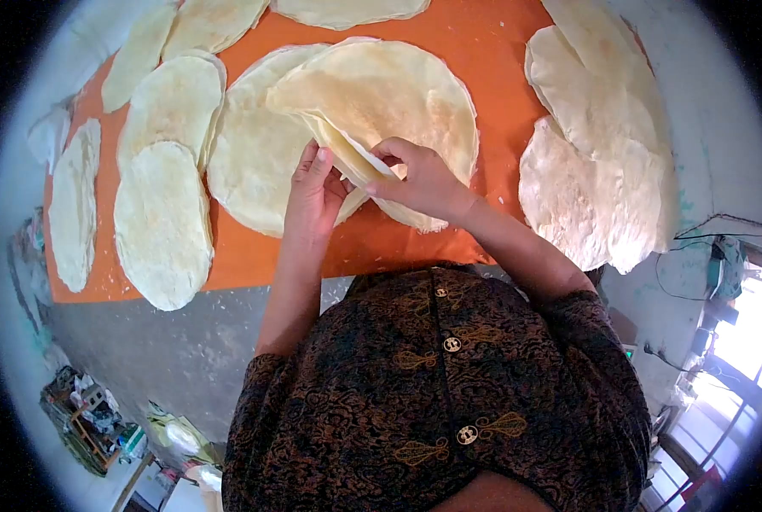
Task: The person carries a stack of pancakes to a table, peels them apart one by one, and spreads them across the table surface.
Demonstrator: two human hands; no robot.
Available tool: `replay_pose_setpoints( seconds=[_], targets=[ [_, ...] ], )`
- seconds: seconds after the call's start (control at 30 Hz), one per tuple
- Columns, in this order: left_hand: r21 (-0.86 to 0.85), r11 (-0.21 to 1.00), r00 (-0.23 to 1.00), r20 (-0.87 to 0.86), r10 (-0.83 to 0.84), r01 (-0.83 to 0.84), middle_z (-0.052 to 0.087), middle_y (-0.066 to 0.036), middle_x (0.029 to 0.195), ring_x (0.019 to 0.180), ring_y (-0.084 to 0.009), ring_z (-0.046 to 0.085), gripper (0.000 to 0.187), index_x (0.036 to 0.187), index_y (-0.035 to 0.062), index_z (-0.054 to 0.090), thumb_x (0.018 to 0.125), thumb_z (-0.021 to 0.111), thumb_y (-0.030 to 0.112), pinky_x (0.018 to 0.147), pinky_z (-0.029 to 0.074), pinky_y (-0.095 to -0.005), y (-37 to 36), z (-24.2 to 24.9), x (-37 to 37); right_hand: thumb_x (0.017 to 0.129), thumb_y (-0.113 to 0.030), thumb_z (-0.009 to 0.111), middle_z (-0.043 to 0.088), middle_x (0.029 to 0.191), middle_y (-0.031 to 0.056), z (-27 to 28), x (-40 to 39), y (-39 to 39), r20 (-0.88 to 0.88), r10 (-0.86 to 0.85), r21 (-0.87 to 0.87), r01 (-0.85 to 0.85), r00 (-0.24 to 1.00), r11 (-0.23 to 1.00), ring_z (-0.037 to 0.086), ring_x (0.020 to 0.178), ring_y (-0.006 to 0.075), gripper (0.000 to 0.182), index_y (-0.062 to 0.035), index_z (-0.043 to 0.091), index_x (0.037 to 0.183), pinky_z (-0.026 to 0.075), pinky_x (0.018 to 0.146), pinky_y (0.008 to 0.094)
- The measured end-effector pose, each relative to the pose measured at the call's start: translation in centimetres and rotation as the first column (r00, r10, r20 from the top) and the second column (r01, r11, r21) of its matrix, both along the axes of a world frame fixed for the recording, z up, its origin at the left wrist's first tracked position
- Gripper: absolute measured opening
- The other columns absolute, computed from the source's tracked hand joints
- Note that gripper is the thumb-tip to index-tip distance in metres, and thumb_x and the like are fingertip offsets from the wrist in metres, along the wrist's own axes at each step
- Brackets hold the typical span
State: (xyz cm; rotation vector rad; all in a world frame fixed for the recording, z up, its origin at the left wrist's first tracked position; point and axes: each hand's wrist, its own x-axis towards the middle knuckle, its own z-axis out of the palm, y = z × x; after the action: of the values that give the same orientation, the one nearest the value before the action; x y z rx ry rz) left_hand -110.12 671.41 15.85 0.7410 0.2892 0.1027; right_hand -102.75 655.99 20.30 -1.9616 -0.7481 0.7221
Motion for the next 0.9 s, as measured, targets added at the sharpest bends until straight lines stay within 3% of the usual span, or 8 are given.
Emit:
replay_pose_setpoints(
  seconds=[0.1,0.2,0.3,0.47,0.67,0.87,0.9],
  targets=[
    [-0.098,0.995,0.999,0.042,-0.016,0.02,0.053,-0.006,0.103,0.093,-0.0174,0.053,0.041,0.109,0.0072,0.043,0.076,0.064,0.016,0.078,0.045,-0.0338,0.1,0.0,-0.1,0.067,-0.025,0.069,0.054,0.098,0.0084,-1.6,0.7,-0.7,-0.139,0.054,0.124,-0.037,0.989,0.992,0.052,0.095,0.0174,0.046,-0.0026,0.051,0.103,0.04,0.084,0.0307],
    [0.029,0.999,1.0,-0.007,-0.023,0.023,0.052,-0.007,0.103,0.093,-0.0175,0.053,0.042,0.109,0.0063,0.043,0.074,0.064,0.01,0.077,0.045,-0.0332,-0.2,0.6,-0.3,0.067,-0.026,0.07,0.054,0.099,0.0073,-1.8,0.9,-0.9,-0.161,0.074,0.152,-0.049,0.984,0.987,0.052,0.094,0.0173,0.047,-0.003,0.051,0.103,0.04,0.084,0.0304],
    [0.04,0.999,1.0,-0.022,-0.004,0.005,0.052,-0.008,0.104,0.092,-0.0176,0.053,0.039,0.109,0.005,0.043,0.074,0.061,0.006,0.077,0.045,-0.0327,-0.4,1.3,-0.4,0.067,-0.026,0.07,0.053,0.1,0.0072,-2.0,1.1,-1.0,-0.152,0.094,0.15,-0.071,0.984,0.986,0.051,0.094,0.0174,0.048,-0.0028,0.05,0.104,0.04,0.083,0.0302],
    [0.043,0.998,0.999,-0.024,-0.048,0.049,0.052,-0.008,0.105,0.095,-0.0184,0.053,0.039,0.111,0.0038,0.042,0.075,0.058,0.002,0.08,0.045,-0.0331,0.3,1.0,-0.7,0.067,-0.026,0.069,0.053,0.101,0.0075,-2.1,1.5,-1.0,-0.201,0.132,0.176,-0.097,0.971,0.98,0.051,0.094,0.0167,0.049,-0.003,0.05,0.106,0.041,0.082,0.0298],
    [-0.001,0.998,0.998,0.0,-0.063,0.063,0.051,-0.009,0.107,0.097,-0.0187,0.052,0.043,0.115,0.0033,0.04,0.076,0.057,0.002,0.082,0.044,-0.0329,0.4,0.8,-0.9,0.07,-0.021,0.067,0.053,0.101,0.0086,-1.1,0.4,-0.6,-0.013,0.106,0.071,-0.104,0.994,0.992,0.052,0.093,0.0168,0.045,-0.0017,0.049,0.107,0.042,0.081,0.0297],
    [-0.008,0.998,0.998,0.008,-0.067,0.067,0.051,-0.008,0.108,0.098,-0.018,0.052,0.044,0.117,0.0029,0.039,0.077,0.057,0.002,0.083,0.044,-0.0321,0.5,0.7,-1.2,0.071,-0.019,0.063,0.055,0.098,0.0101,-2.7,1.2,-0.7,-0.103,0.133,0.143,-0.118,0.986,0.983,0.054,0.093,0.0181,0.041,-0.0017,0.049,0.106,0.047,0.073,0.0306],
    [-0.006,0.997,0.997,0.01,-0.072,0.072,0.051,-0.008,0.108,0.098,-0.0179,0.052,0.044,0.117,0.003,0.039,0.077,0.057,0.002,0.083,0.044,-0.032,0.6,0.6,-1.3,0.072,-0.018,0.062,0.056,0.096,0.011,-2.8,1.1,-0.7,-0.022,0.136,0.127,-0.132,0.991,0.983,0.055,0.09,0.0195,0.041,-0.0018,0.049,0.107,0.047,0.071,0.0314]
  ],
)
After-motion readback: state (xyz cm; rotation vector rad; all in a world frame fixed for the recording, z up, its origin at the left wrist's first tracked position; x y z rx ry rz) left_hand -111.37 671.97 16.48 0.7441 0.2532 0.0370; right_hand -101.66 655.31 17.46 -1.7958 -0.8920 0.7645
